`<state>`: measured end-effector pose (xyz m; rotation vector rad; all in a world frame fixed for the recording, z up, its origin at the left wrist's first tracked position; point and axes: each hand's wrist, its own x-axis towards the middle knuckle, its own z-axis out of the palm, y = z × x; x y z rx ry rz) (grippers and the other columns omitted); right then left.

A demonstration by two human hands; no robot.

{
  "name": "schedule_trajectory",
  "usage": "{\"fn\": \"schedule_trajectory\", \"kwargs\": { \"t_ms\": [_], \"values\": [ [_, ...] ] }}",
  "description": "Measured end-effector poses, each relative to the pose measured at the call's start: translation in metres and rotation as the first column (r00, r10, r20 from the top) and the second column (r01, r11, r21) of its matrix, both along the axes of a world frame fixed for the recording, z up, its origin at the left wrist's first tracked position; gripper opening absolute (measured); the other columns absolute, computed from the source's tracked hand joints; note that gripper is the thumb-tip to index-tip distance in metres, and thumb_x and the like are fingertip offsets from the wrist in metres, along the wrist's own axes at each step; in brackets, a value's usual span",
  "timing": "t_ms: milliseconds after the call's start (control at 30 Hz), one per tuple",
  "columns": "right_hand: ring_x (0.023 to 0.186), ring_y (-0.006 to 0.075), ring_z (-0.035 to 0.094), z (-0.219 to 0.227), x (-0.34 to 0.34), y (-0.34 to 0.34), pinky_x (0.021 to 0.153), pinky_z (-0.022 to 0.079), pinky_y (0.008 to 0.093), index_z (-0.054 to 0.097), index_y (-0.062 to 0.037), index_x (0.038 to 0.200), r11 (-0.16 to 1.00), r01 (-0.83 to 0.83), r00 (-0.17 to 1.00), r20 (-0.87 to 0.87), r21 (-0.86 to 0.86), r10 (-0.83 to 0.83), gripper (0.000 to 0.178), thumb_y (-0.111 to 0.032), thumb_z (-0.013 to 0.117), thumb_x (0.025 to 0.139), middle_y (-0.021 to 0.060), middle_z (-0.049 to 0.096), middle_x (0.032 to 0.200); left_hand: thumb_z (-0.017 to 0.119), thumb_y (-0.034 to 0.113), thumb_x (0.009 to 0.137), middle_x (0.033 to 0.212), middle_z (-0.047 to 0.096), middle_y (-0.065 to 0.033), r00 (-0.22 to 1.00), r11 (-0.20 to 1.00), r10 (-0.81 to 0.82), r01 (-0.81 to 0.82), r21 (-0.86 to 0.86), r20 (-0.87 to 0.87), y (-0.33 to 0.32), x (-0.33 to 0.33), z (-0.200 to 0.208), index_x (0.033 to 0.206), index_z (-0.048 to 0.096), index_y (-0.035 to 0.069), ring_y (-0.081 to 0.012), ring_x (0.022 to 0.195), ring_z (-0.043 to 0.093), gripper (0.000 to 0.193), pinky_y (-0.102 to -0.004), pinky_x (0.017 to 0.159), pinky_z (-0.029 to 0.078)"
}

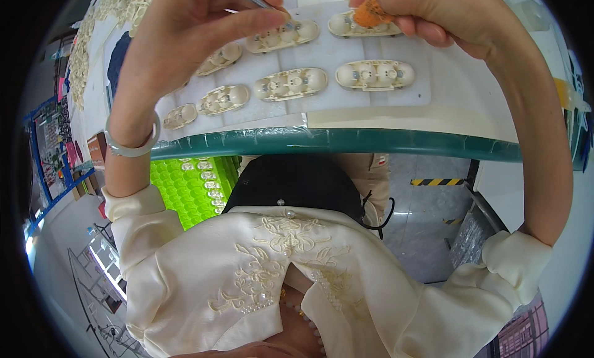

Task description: Applying glue and assembling small white plastic components on a jig.

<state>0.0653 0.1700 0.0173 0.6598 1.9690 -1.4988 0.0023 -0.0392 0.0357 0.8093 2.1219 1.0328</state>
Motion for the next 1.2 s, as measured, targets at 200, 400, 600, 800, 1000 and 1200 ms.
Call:
{"fn": "schedule_trajectory", "kwargs": {
  "t_ms": [200,400,600,800,1000,1200],
  "values": [
    [0.046,0.0071,0.048,-0.008,-0.005,-0.003,0.035,0.031,0.0170,0.060,0.0050,0.097,1.000,-0.022,1.000,-0.006,-0.011,0.022,0.019,0.001,0.057,0.079,0.0091,0.062,0.073,0.066,0.001,0.081,0.076,0.064,-0.0074,0.999,0.996,-0.043,0.045,0.072,-0.030,-0.011,-0.002,-0.013,0.084,0.060,-0.003,-0.0086,0.069,0.060,0.008,-0.0185,0.060,0.048],
    [0.047,0.0073,0.049,-0.003,-0.002,-0.007,0.036,0.031,0.0177,0.060,0.0048,0.097,1.000,-0.026,0.999,-0.022,0.006,0.026,0.019,0.001,0.057,0.079,0.0092,0.062,0.074,0.066,-0.001,0.080,0.075,0.064,-0.0070,0.996,0.990,-0.052,0.042,0.135,0.070,-0.010,-0.011,-0.016,0.083,0.059,-0.003,-0.0074,0.068,0.060,0.008,-0.0172,0.059,0.047],
    [0.047,0.0073,0.049,-0.002,-0.004,-0.007,0.036,0.031,0.0181,0.060,0.0046,0.097,1.000,-0.016,1.000,0.002,0.021,0.016,0.019,0.001,0.057,0.079,0.0088,0.062,0.074,0.066,-0.001,0.078,0.076,0.063,-0.0060,0.990,0.984,-0.037,0.013,0.178,0.134,-0.014,-0.013,-0.019,0.083,0.059,-0.002,-0.0074,0.071,0.060,0.009,-0.0180,0.058,0.049],
    [0.046,0.0072,0.049,0.000,-0.003,-0.011,0.036,0.032,0.0182,0.060,0.0052,0.097,0.999,-0.003,1.000,-0.007,0.054,0.003,0.018,0.000,0.059,0.080,0.0085,0.062,0.070,0.065,-0.002,0.077,0.077,0.064,-0.0059,0.989,0.982,-0.121,0.131,0.134,-0.084,-0.011,-0.011,-0.014,0.082,0.059,0.000,-0.0108,0.075,0.063,0.008,-0.0217,0.065,0.054],
    [0.044,0.0073,0.048,0.022,0.015,-0.023,0.036,0.033,0.0197,0.059,0.0073,0.104,0.979,-0.006,0.997,-0.079,0.205,0.023,0.028,-0.008,0.066,0.081,0.0066,0.059,0.060,0.066,0.001,0.075,0.076,0.065,-0.0076,0.943,0.964,-0.233,0.256,0.069,-0.239,-0.005,-0.010,-0.014,0.081,0.059,0.000,-0.0120,0.067,0.064,0.009,-0.0224,0.063,0.055],
    [0.043,0.0074,0.047,0.012,-0.010,-0.054,0.040,0.036,0.0208,0.061,0.0059,0.101,0.949,-0.262,0.957,-0.083,0.174,0.279,0.021,-0.007,0.060,0.085,0.0040,0.056,0.057,0.068,0.001,0.073,0.070,0.064,-0.0092,0.749,0.652,-0.161,0.570,0.500,-0.643,-0.014,-0.018,-0.038,0.079,0.058,-0.001,-0.0141,0.064,0.066,0.011,-0.0258,0.056,0.053]
  ]
}}
